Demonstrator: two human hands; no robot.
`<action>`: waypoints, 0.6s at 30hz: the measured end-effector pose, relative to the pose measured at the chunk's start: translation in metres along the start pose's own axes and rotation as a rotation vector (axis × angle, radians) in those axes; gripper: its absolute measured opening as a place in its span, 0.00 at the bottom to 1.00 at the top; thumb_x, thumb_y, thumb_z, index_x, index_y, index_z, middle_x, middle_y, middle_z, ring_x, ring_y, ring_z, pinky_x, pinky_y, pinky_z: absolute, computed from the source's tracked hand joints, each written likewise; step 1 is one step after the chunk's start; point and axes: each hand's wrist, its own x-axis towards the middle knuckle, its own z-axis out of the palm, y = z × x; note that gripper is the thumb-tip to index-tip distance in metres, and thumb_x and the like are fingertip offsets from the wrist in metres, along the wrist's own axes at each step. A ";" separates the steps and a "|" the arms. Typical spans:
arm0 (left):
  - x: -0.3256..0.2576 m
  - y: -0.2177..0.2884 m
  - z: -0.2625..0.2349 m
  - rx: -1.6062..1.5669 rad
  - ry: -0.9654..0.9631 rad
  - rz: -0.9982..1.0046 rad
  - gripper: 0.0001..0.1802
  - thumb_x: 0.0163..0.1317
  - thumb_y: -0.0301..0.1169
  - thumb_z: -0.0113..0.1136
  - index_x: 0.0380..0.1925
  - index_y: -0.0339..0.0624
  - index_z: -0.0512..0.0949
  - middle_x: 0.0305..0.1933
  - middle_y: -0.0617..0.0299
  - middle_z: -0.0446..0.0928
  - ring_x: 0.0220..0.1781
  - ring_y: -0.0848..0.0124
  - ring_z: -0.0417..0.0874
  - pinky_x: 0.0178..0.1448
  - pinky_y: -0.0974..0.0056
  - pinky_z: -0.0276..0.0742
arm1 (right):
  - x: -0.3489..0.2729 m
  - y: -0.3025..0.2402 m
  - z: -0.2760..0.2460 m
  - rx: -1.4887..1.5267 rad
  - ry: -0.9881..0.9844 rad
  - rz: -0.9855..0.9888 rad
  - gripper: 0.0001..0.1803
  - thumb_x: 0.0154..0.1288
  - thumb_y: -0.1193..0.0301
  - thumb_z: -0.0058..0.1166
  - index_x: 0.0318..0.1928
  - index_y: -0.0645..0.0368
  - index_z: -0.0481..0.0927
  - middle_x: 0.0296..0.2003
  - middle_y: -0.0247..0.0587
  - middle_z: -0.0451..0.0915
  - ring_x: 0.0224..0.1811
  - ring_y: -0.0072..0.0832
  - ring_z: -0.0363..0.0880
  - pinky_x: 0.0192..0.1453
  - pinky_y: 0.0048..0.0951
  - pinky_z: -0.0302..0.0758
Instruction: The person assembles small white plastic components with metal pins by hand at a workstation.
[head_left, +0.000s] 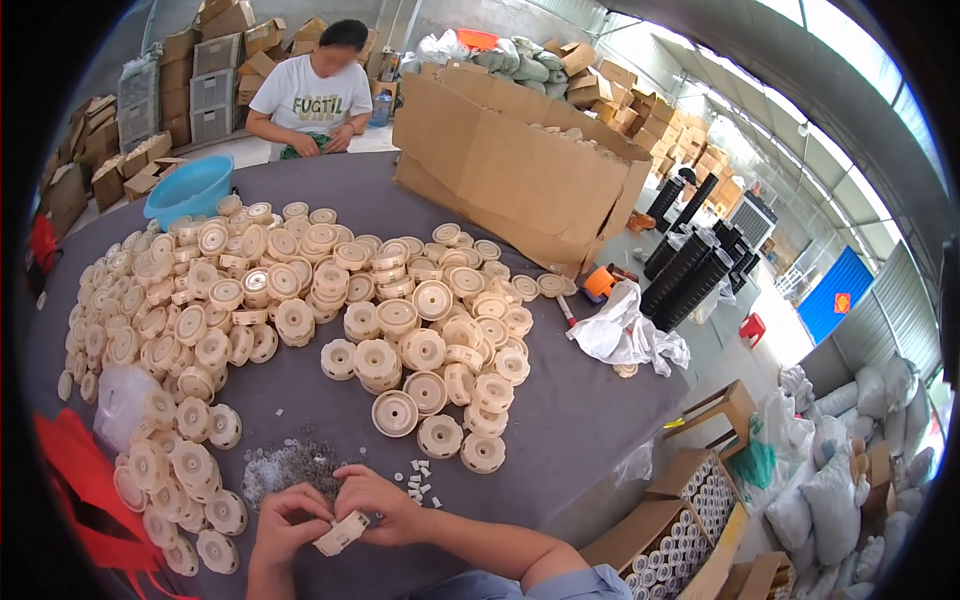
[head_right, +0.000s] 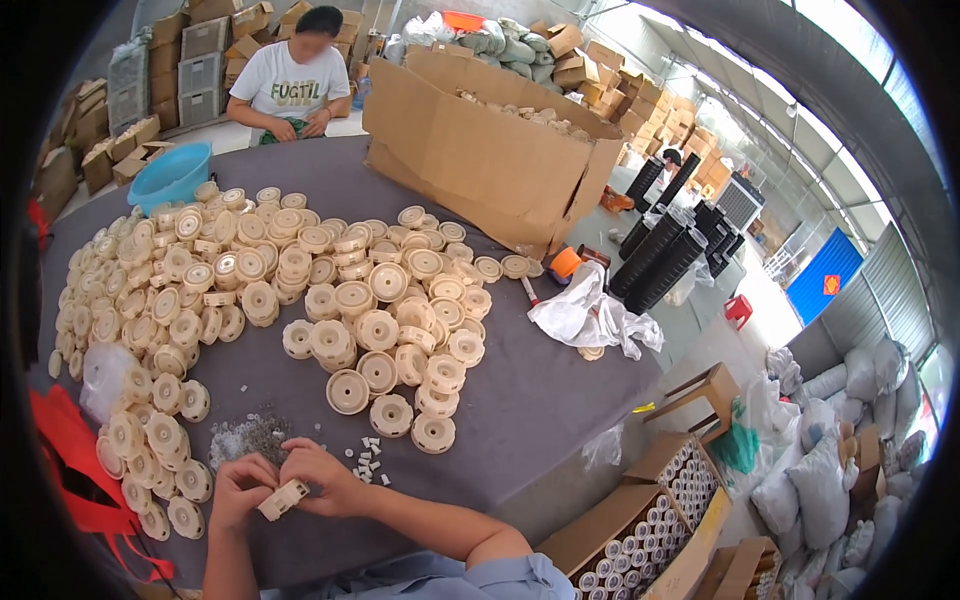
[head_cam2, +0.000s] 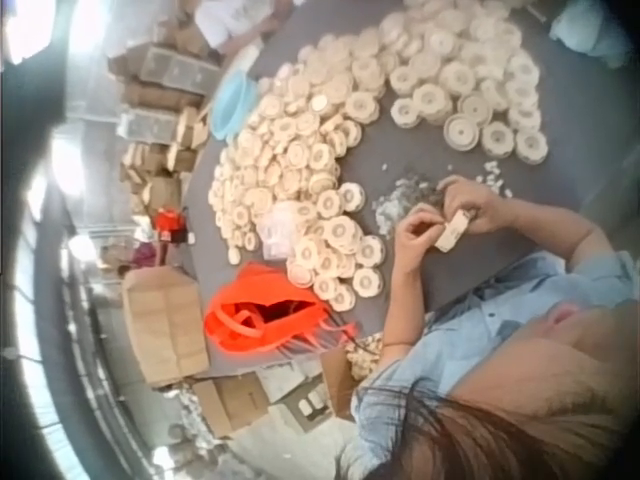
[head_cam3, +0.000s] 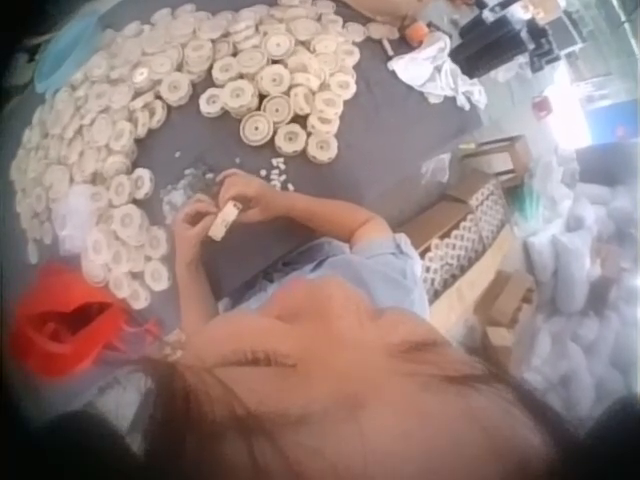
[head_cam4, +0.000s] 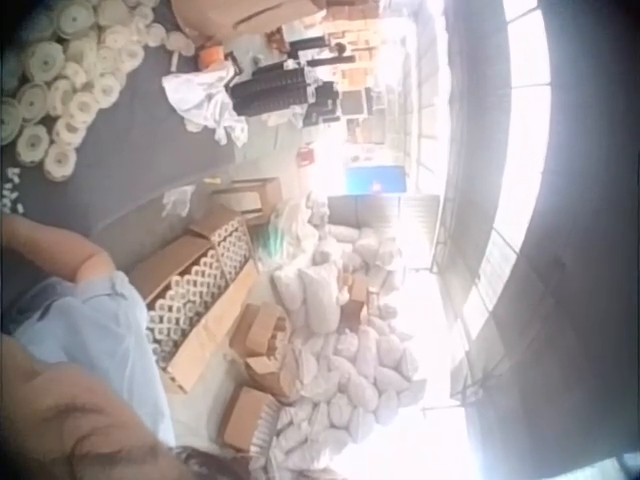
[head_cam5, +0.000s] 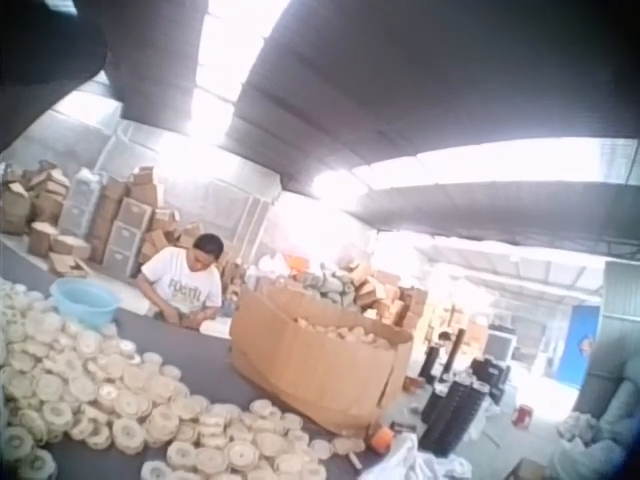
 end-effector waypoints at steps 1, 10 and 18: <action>0.000 0.001 -0.001 0.001 -0.001 -0.003 0.07 0.39 0.16 0.61 0.23 0.32 0.79 0.29 0.58 0.74 0.31 0.72 0.76 0.36 0.71 0.71 | 0.000 0.000 0.000 -0.022 -0.017 -0.007 0.14 0.43 0.79 0.58 0.33 0.56 0.72 0.30 0.33 0.72 0.35 0.29 0.72 0.59 0.42 0.59; -0.002 0.007 -0.002 0.073 0.023 -0.098 0.06 0.39 0.17 0.62 0.22 0.32 0.79 0.28 0.59 0.74 0.30 0.74 0.76 0.33 0.73 0.70 | 0.000 0.002 0.002 -0.149 -0.042 -0.060 0.16 0.38 0.79 0.59 0.32 0.56 0.72 0.29 0.34 0.71 0.36 0.31 0.72 0.59 0.43 0.60; 0.000 0.006 0.000 0.148 0.084 -0.071 0.06 0.40 0.18 0.60 0.23 0.32 0.78 0.29 0.59 0.74 0.31 0.74 0.75 0.35 0.73 0.70 | 0.001 0.004 0.001 -0.194 -0.004 -0.062 0.18 0.36 0.80 0.59 0.33 0.57 0.72 0.31 0.35 0.72 0.37 0.31 0.72 0.59 0.45 0.60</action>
